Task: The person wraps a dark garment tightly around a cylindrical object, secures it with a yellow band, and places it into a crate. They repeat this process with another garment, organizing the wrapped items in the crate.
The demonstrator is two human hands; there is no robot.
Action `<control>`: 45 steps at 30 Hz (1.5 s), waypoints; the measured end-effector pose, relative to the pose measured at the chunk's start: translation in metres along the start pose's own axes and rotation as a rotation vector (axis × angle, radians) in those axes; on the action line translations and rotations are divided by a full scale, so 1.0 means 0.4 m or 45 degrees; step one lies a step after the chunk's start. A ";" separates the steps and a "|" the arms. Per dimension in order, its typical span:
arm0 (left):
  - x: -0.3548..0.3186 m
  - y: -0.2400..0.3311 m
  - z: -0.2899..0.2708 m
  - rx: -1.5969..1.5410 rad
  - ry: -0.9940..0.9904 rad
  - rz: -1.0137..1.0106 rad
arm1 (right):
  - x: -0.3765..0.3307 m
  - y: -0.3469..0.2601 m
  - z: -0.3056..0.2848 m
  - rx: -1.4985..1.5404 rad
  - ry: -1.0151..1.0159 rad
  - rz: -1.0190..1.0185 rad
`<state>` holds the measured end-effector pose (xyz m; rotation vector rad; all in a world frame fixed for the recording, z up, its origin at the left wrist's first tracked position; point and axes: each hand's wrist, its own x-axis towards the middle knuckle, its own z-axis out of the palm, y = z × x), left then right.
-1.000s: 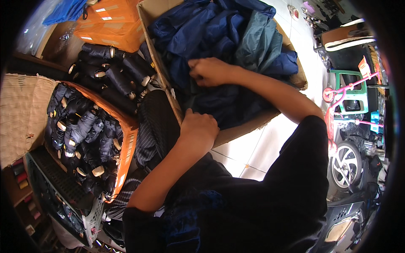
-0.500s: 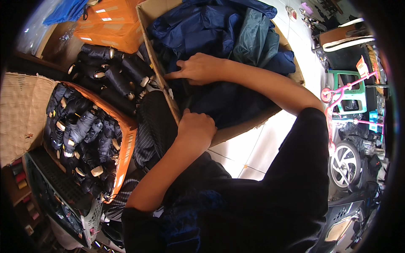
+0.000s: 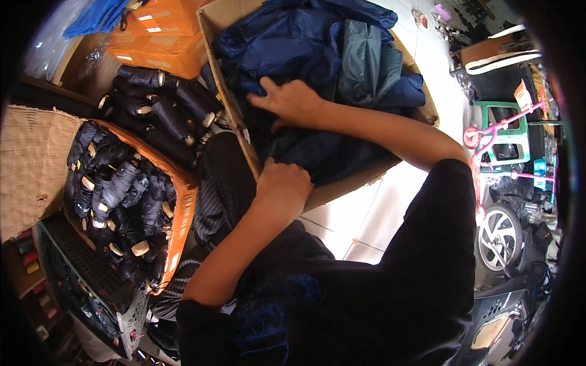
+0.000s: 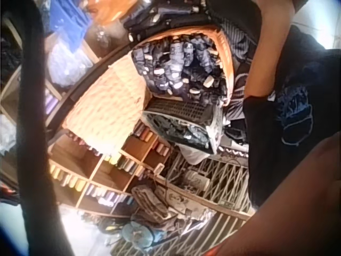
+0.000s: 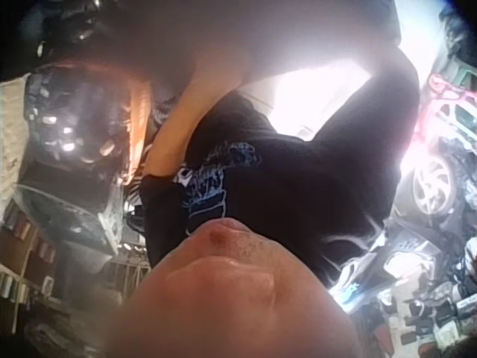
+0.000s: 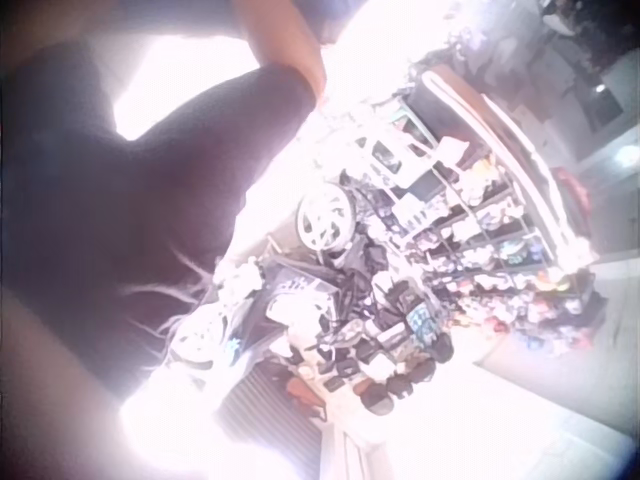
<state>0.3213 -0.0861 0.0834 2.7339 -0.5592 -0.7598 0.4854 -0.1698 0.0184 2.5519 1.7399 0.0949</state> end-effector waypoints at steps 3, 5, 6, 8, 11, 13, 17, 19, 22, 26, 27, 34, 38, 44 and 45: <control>-0.001 -0.002 0.002 0.003 0.028 0.012 | 0.004 -0.014 0.044 0.196 -0.082 -0.223; -0.006 -0.005 -0.003 -0.012 0.032 -0.018 | 0.027 0.020 0.063 0.247 0.012 -0.160; -0.007 -0.004 -0.001 -0.007 0.053 -0.004 | 0.037 0.038 0.050 0.270 0.053 -0.130; -0.009 -0.004 0.006 -0.002 0.095 0.014 | 0.043 0.103 -0.011 0.390 0.459 -0.178; -0.011 -0.005 0.008 -0.026 0.140 0.009 | 0.042 0.148 -0.191 0.660 0.846 -0.092; -0.008 -0.001 0.005 -0.034 0.138 0.030 | 0.019 0.183 -0.264 0.467 0.967 -0.108; -0.012 -0.010 0.021 -0.018 0.188 0.044 | 0.024 0.038 -0.272 0.442 0.165 0.020; -0.010 -0.006 0.022 0.013 0.203 0.069 | 0.022 -0.015 -0.177 0.394 -0.220 -0.108; -0.010 -0.002 0.009 0.029 0.143 0.024 | 0.034 -0.043 -0.038 0.528 -0.388 -0.138; -0.004 -0.005 0.014 -0.024 0.170 0.038 | 0.034 -0.040 0.043 0.940 -0.422 -0.161; -0.004 -0.004 0.010 -0.019 0.149 0.036 | 0.032 -0.033 0.055 1.063 -0.420 -0.240; -0.004 -0.001 0.003 -0.036 0.099 0.030 | 0.051 0.120 -0.153 0.224 -0.040 0.250; -0.003 0.002 -0.001 0.004 0.061 0.066 | 0.015 0.171 -0.277 -0.177 0.321 0.417; -0.002 0.000 0.006 0.068 0.102 0.064 | 0.032 0.042 -0.167 0.276 -0.108 -0.335; 0.001 0.003 0.005 0.066 0.091 0.070 | 0.026 0.023 -0.124 0.357 -0.233 -0.343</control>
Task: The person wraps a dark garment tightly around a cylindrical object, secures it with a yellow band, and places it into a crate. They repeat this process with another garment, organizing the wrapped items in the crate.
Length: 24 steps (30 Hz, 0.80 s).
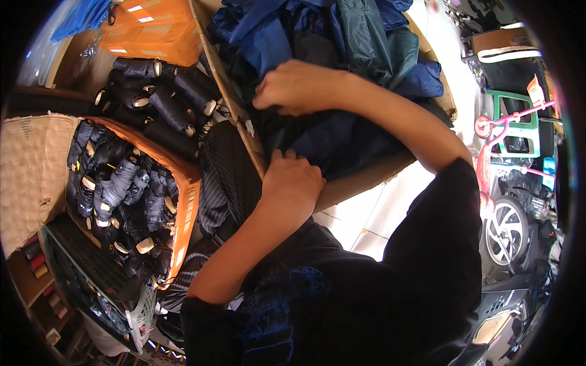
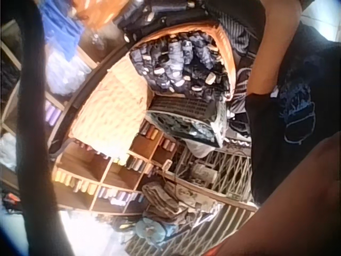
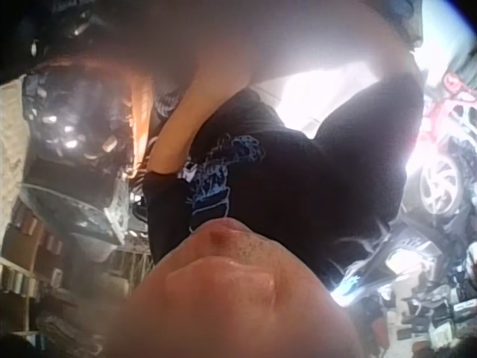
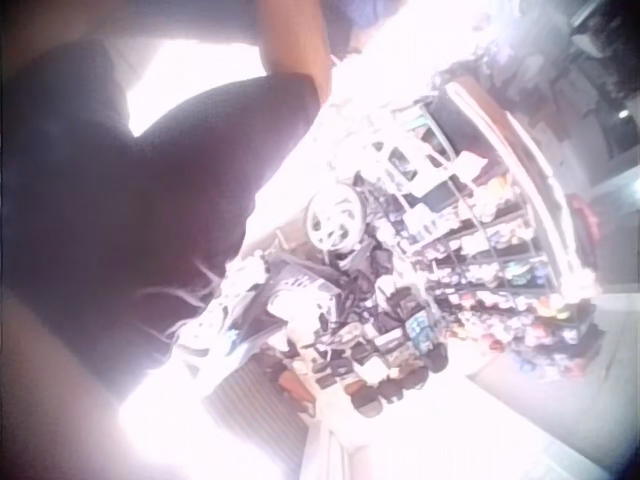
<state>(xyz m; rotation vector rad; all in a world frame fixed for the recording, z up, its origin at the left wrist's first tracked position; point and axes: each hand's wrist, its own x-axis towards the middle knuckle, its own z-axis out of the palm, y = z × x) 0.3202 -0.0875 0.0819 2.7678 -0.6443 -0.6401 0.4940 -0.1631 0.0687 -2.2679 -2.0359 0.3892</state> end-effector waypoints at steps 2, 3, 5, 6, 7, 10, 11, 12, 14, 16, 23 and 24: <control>-0.005 -0.002 -0.002 -0.007 -0.018 -0.040 | 0.030 0.019 0.066 0.037 -0.060 -0.086; -0.005 -0.001 0.000 -0.006 -0.006 -0.042 | 0.035 0.019 0.087 0.039 -0.099 -0.089; -0.006 0.000 0.005 -0.002 0.019 -0.042 | 0.040 0.013 0.118 0.040 -0.177 -0.091; -0.004 -0.001 0.003 -0.004 0.011 -0.041 | 0.040 0.007 0.130 0.100 -0.142 -0.134; -0.002 0.000 0.001 -0.006 0.002 -0.040 | 0.038 0.007 0.138 0.152 -0.180 -0.099; -0.006 -0.003 0.006 0.001 0.025 -0.037 | 0.053 -0.012 0.124 0.258 -0.297 -0.006; -0.007 -0.003 0.006 0.009 0.042 -0.031 | 0.057 -0.013 0.119 0.253 -0.336 0.024; -0.009 -0.002 0.005 0.007 0.045 -0.029 | 0.058 -0.013 0.113 0.248 -0.374 0.055; -0.011 -0.002 0.001 0.003 0.049 -0.030 | 0.050 -0.013 0.095 0.267 -0.296 0.083; -0.007 -0.003 0.002 -0.023 0.030 -0.031 | 0.038 -0.007 0.073 0.326 -0.192 0.091; -0.006 -0.003 0.011 -0.055 0.051 -0.050 | -0.006 0.075 -0.127 0.606 0.273 0.070; -0.007 -0.005 0.010 -0.045 0.081 -0.037 | -0.025 0.079 -0.165 0.646 0.355 0.061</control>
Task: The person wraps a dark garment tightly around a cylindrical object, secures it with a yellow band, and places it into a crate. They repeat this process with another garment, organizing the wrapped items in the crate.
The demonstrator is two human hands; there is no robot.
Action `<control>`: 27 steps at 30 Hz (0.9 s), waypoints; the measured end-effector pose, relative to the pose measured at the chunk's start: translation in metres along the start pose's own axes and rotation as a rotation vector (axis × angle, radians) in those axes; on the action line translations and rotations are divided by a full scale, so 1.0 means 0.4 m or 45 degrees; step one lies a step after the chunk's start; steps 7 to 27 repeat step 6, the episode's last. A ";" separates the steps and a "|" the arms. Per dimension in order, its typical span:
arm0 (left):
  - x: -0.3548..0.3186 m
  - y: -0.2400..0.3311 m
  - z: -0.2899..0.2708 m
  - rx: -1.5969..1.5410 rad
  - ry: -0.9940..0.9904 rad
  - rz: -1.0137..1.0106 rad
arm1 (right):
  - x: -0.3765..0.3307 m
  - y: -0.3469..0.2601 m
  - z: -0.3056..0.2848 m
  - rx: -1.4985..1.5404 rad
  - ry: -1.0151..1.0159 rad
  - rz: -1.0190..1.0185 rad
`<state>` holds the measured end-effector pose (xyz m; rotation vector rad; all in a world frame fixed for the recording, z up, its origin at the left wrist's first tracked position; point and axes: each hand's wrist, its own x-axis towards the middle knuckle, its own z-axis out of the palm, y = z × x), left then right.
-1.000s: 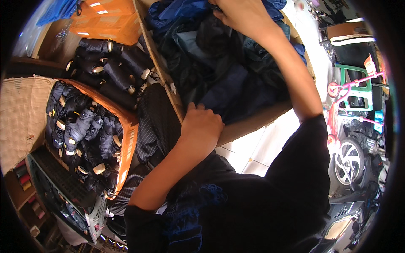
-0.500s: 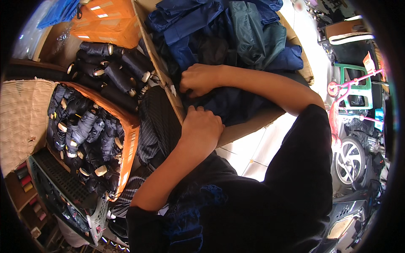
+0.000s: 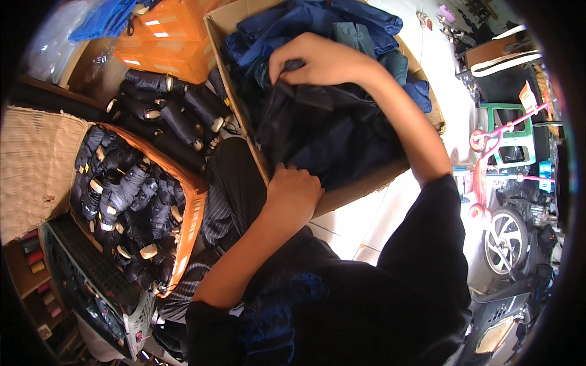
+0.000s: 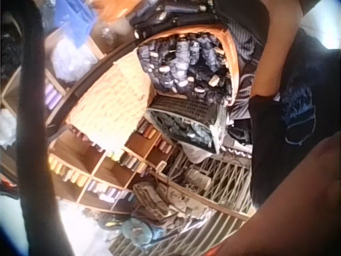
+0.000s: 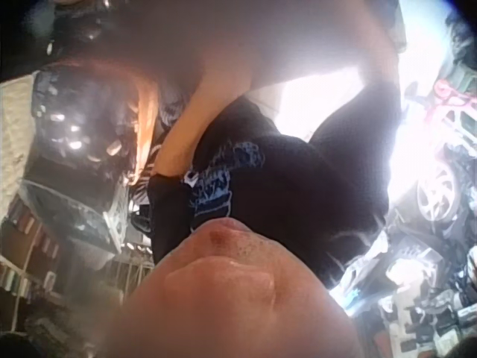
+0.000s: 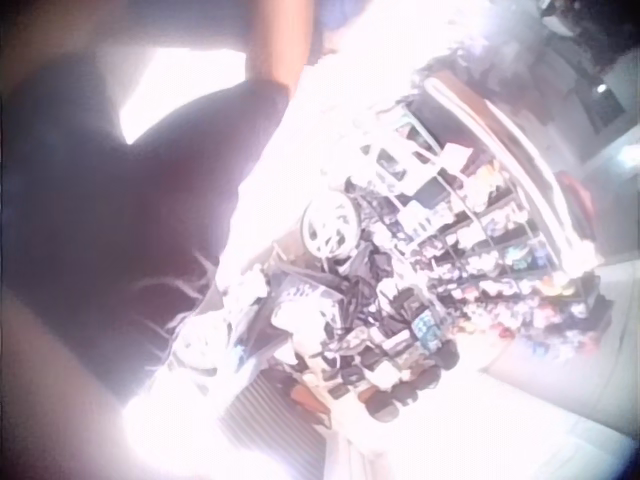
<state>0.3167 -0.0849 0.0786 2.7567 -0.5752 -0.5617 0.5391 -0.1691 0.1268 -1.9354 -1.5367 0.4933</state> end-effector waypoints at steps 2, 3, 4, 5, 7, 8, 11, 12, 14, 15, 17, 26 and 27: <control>0.000 -0.006 -0.001 0.018 0.060 0.036 | -0.024 -0.037 -0.067 0.045 0.233 0.030; -0.001 -0.004 0.001 -0.002 0.187 0.070 | -0.048 -0.046 -0.097 0.104 0.338 0.080; -0.001 -0.001 0.003 -0.023 0.313 0.106 | -0.075 -0.045 -0.122 0.203 0.513 0.106; -0.001 -0.001 0.000 -0.040 0.434 0.134 | -0.100 -0.045 -0.143 0.311 0.689 0.124; 0.001 -0.001 -0.008 -0.170 0.482 0.144 | -0.107 -0.042 -0.153 0.301 0.696 0.119; 0.001 -0.001 -0.008 -0.170 0.482 0.144 | -0.107 -0.042 -0.153 0.301 0.696 0.119; 0.001 -0.001 -0.008 -0.170 0.482 0.144 | -0.107 -0.042 -0.153 0.301 0.696 0.119; 0.001 -0.001 -0.008 -0.170 0.482 0.144 | -0.107 -0.042 -0.153 0.301 0.696 0.119; 0.001 -0.001 -0.008 -0.170 0.482 0.144 | -0.107 -0.042 -0.153 0.301 0.696 0.119; 0.001 -0.001 -0.008 -0.170 0.482 0.144 | -0.107 -0.042 -0.153 0.301 0.696 0.119; 0.001 -0.001 -0.008 -0.170 0.482 0.144 | -0.107 -0.042 -0.153 0.301 0.696 0.119; 0.001 -0.001 -0.008 -0.170 0.482 0.144 | -0.107 -0.042 -0.153 0.301 0.696 0.119; 0.001 -0.001 -0.008 -0.170 0.482 0.144 | -0.107 -0.042 -0.153 0.301 0.696 0.119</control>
